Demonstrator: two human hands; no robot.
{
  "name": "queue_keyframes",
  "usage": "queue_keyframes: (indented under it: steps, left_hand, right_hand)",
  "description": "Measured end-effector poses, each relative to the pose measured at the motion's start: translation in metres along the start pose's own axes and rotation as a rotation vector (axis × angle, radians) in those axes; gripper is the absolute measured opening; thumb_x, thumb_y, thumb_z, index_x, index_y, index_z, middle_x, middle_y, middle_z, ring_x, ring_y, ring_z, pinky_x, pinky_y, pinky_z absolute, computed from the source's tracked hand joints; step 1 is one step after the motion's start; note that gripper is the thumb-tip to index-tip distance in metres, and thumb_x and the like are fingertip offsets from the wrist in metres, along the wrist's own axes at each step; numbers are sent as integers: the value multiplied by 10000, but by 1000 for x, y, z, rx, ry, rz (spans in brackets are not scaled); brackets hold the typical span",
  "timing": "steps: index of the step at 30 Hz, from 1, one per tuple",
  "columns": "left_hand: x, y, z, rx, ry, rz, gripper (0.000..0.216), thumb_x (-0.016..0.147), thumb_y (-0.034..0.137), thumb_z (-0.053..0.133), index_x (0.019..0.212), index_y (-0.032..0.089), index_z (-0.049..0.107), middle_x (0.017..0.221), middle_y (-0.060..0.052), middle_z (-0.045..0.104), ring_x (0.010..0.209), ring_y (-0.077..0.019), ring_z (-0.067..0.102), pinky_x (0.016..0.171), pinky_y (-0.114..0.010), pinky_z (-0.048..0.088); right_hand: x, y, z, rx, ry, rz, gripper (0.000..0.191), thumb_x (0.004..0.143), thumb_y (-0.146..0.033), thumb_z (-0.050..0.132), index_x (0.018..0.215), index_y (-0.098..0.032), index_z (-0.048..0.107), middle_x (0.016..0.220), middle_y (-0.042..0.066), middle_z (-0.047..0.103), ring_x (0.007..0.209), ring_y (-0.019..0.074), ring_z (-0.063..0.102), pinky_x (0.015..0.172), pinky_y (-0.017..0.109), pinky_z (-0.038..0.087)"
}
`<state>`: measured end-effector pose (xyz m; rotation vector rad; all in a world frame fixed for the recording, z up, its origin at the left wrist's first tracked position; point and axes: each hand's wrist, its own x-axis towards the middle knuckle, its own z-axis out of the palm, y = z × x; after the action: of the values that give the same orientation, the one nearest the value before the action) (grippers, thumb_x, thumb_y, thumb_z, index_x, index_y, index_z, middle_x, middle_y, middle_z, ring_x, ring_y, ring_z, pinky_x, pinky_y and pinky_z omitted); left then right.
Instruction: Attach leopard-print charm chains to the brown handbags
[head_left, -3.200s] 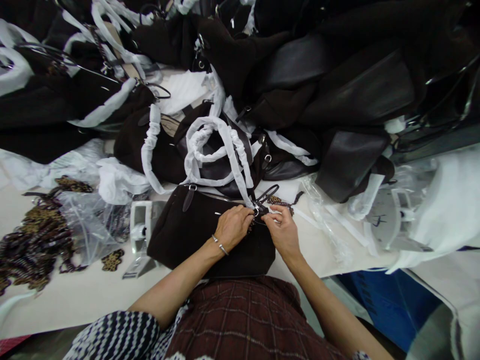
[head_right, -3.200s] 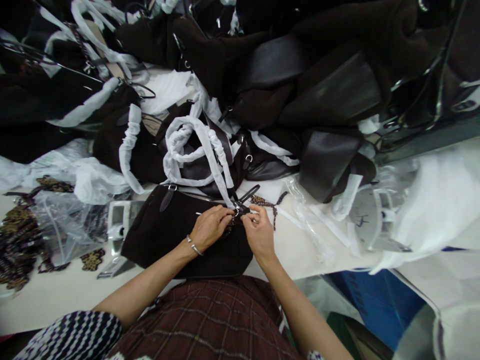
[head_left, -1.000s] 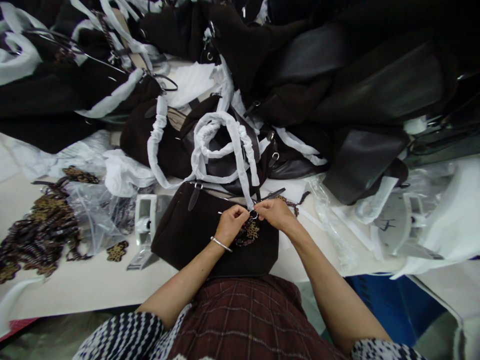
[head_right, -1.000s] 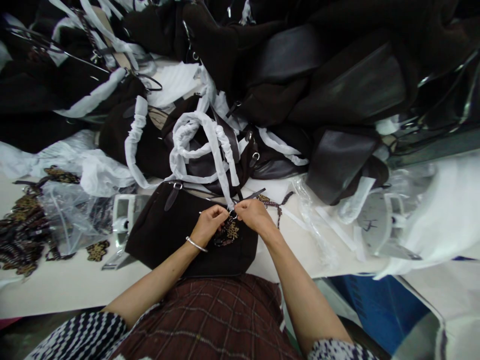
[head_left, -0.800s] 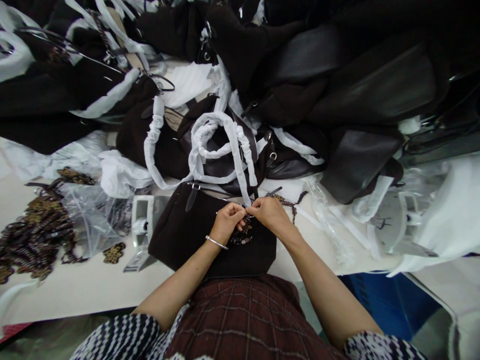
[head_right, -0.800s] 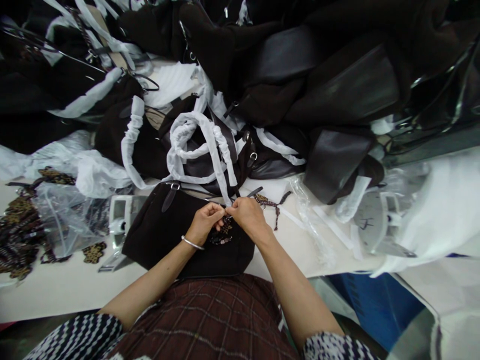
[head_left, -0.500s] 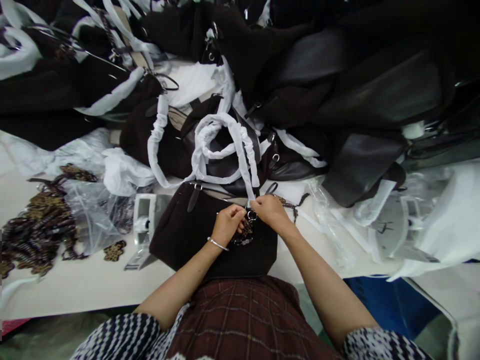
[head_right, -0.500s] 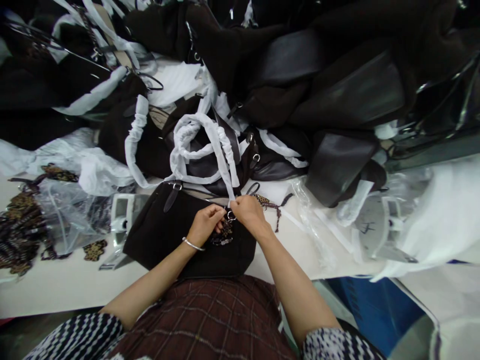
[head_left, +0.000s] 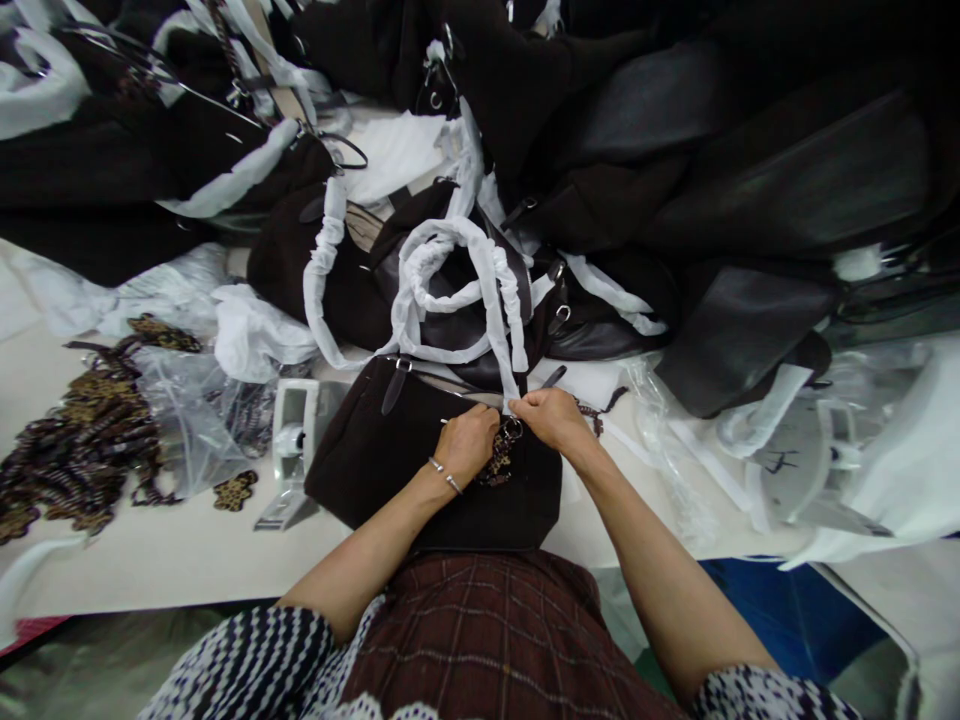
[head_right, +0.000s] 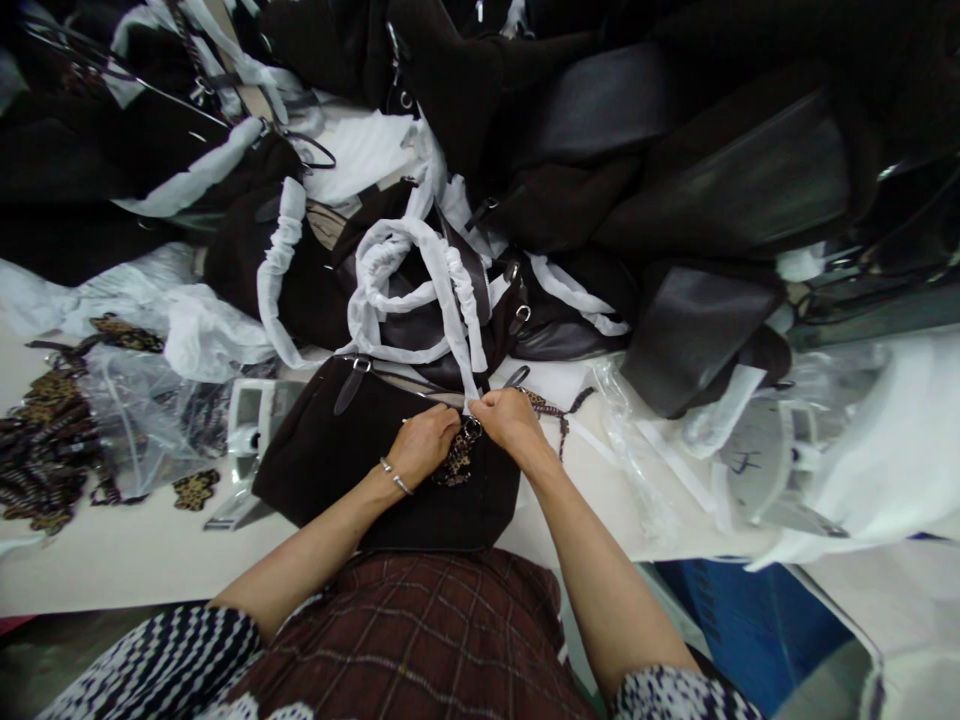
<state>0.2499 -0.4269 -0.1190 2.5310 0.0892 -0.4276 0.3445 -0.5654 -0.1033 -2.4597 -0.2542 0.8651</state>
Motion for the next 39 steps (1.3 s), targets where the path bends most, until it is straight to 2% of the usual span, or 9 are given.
queue_keyframes:
  steps: [6, 14, 19, 22, 25, 27, 30, 33, 39]
  left_hand:
    - [2, -10, 5, -254, 75, 49, 228, 902, 173, 444, 712, 195, 570, 735, -8, 549, 702, -140, 534, 662, -239, 365]
    - [5, -8, 9, -451, 40, 92, 222, 881, 204, 474, 680, 194, 566, 715, 8, 532, 707, -134, 517, 682, -228, 368]
    - [3, -6, 12, -571, 89, 70, 204, 867, 198, 469, 682, 184, 555, 726, 10, 558, 724, -125, 531, 699, -219, 378]
    - [0, -1, 14, -554, 123, 7, 194, 845, 189, 479, 668, 188, 560, 702, 16, 569, 698, -124, 529, 677, -220, 372]
    - [-1, 5, 14, -498, 136, -60, 181, 818, 184, 490, 665, 196, 586, 707, 17, 603, 679, -126, 534, 652, -220, 362]
    - [-1, 9, 13, -480, 136, -97, 177, 813, 199, 497, 673, 201, 605, 708, 16, 623, 664, -128, 540, 626, -220, 354]
    - [1, 12, 11, -461, 128, -163, 182, 816, 230, 508, 677, 203, 623, 692, 10, 639, 628, -132, 542, 593, -221, 342]
    - [2, 14, 10, -419, 130, -167, 177, 816, 229, 520, 678, 208, 628, 699, 6, 649, 622, -134, 548, 582, -227, 327]
    - [4, 15, 5, -321, 104, -103, 166, 820, 236, 523, 684, 215, 616, 721, -7, 640, 665, -152, 559, 606, -236, 326]
  right_hand:
    - [0, 2, -3, 16, -15, 17, 399, 772, -471, 571, 498, -182, 577, 463, -40, 390, 497, 105, 419, 492, 233, 274]
    - [-1, 0, -3, 28, -27, 21, 396, 773, -473, 556, 500, -186, 571, 465, -39, 404, 495, 107, 402, 516, 238, 280]
    - [-2, 3, -5, 71, -50, 8, 417, 775, -476, 550, 481, -180, 523, 458, -47, 374, 476, 93, 363, 488, 234, 249]
    - [-3, 9, -5, 97, -67, -25, 430, 783, -468, 542, 469, -177, 503, 451, -49, 366, 463, 88, 359, 466, 230, 237]
    - [-6, 14, -5, 124, -104, -45, 382, 802, -429, 530, 525, -173, 589, 472, -39, 467, 485, 102, 437, 468, 222, 274]
    - [-9, 16, -7, 127, -114, -53, 301, 803, -379, 544, 624, -179, 679, 557, -24, 586, 559, 126, 530, 506, 220, 334]
    - [-13, 20, -8, 110, -76, -124, 184, 789, -263, 577, 798, -216, 755, 791, -5, 706, 757, 158, 624, 667, 231, 431]
    - [-17, 23, -6, 66, -15, -200, 224, 779, -171, 577, 878, -242, 765, 912, 6, 717, 859, 161, 637, 787, 246, 445]
    - [-21, 19, -5, 8, 47, -260, 118, 776, -229, 640, 812, -222, 752, 834, 11, 694, 792, 150, 621, 740, 236, 424]
